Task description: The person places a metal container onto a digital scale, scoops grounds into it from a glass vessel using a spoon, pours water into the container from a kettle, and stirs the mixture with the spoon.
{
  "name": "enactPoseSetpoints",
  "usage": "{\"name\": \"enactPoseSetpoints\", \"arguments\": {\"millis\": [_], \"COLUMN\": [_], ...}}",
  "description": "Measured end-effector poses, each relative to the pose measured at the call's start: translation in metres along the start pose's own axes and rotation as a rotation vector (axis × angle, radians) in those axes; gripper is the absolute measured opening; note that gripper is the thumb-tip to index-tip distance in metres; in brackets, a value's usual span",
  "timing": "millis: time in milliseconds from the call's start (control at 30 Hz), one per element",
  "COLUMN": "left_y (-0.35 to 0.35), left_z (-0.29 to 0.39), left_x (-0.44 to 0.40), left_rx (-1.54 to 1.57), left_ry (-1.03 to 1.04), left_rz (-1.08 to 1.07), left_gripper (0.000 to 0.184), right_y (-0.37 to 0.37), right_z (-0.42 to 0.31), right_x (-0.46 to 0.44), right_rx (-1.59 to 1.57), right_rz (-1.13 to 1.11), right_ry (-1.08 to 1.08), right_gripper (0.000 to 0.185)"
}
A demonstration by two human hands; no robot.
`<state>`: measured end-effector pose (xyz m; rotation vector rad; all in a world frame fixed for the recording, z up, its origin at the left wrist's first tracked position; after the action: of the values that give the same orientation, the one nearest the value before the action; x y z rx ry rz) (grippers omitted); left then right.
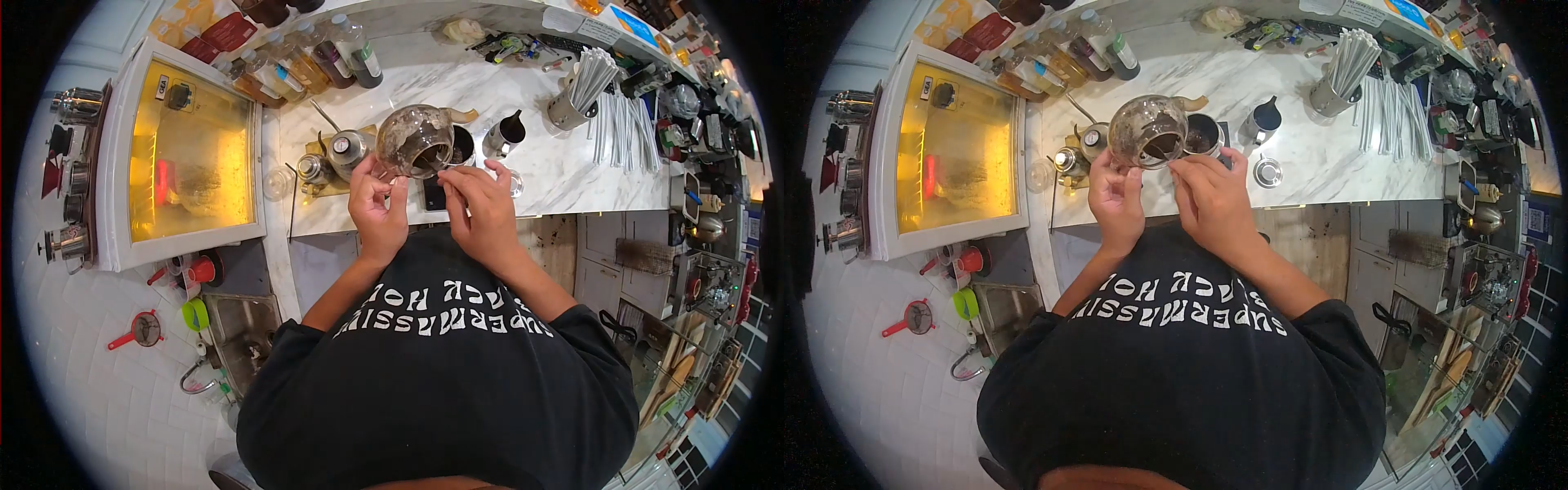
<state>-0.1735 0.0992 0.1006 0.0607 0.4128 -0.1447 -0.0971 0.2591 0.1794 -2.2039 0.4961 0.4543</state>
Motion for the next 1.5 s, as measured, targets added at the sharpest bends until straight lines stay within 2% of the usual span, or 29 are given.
{"name": "enactPoseSetpoints", "arguments": {"millis": [67, 100, 167, 200, 267, 300, 367, 467, 667, 833, 1133, 1200, 1233, 1267, 1333, 1500], "left_y": [0.002, 0.005, 0.012, 0.015, 0.018, 0.018, 0.020, 0.024, 0.031, 0.037, 0.028, 0.028, 0.030, 0.031, 0.035, 0.036], "left_z": [-0.003, -0.003, 0.006, 0.004, 0.005, 0.006, 0.008, 0.012, -0.006, -0.011, -0.035, -0.037, -0.034, -0.031, -0.030, -0.032], "left_x": [0.002, 0.001, -0.002, -0.003, -0.004, -0.004, -0.005, -0.007, -0.007, -0.012, -0.005, -0.004, -0.005, -0.005, -0.004, 0.000], "left_rx": [-0.116, -0.116, -0.120, -0.126, -0.108, -0.116, -0.162, -0.177, -0.022, -0.004, 0.031, 0.044, 0.027, 0.010, 0.001, -0.067], "left_ry": [-0.040, -0.039, 0.106, 0.105, 0.141, 0.142, 0.134, 0.112, 0.021, -0.040, -0.105, -0.120, -0.090, -0.061, -0.046, -0.025], "left_rz": [-0.033, -0.031, 0.013, 0.019, 0.016, 0.024, 0.035, 0.035, 0.127, 0.175, 0.295, 0.308, 0.304, 0.300, 0.305, 0.278], "left_gripper": [0.021, 0.021, 0.022, 0.022, 0.022, 0.022, 0.021, 0.020, 0.020, 0.022, 0.021, 0.021, 0.020, 0.020, 0.020, 0.019], "right_y": [0.002, 0.001, 0.003, 0.003, 0.015, 0.014, 0.020, 0.024, 0.006, -0.011, -0.019, -0.013, -0.015, -0.014, -0.010, -0.015], "right_z": [0.008, 0.006, 0.015, 0.014, 0.029, 0.032, 0.046, 0.058, 0.075, 0.090, 0.137, 0.136, 0.125, 0.129, 0.125, 0.125], "right_x": [0.004, 0.005, 0.008, 0.006, 0.011, 0.008, 0.006, 0.000, -0.013, -0.018, -0.001, 0.000, -0.003, -0.001, 0.001, -0.006], "right_rx": [-0.140, -0.140, -0.264, -0.269, -0.685, -0.691, -0.947, -1.134, -1.055, -1.017, -0.752, -0.447, -0.181, -0.183, -0.028, -0.013], "right_rz": [0.027, 0.026, -0.028, -0.035, -0.116, -0.125, -0.196, -0.211, -0.191, -0.155, -0.114, -0.170, -0.165, -0.165, -0.195, -0.213], "right_ry": [0.176, 0.174, 0.348, 0.345, 0.685, 0.681, 0.846, 0.921, 0.851, 0.833, 0.763, 0.455, 0.116, 0.118, -0.010, -0.024], "right_gripper": [0.019, 0.019, 0.017, 0.017, 0.020, 0.020, 0.024, 0.027, 0.028, 0.027, 0.026, 0.021, 0.022, 0.022, 0.026, 0.026]}}
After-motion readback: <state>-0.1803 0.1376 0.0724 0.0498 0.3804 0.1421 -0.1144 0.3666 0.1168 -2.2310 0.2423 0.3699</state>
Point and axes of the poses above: each hand's wrist, its own x-axis away from the middle knuckle, its own y-axis out of the palm, z = x × y, the point moved 6 cm from there along -x, towards the middle knuckle, and after that the axes turned 7 degrees about y, right-handed, at the moved point
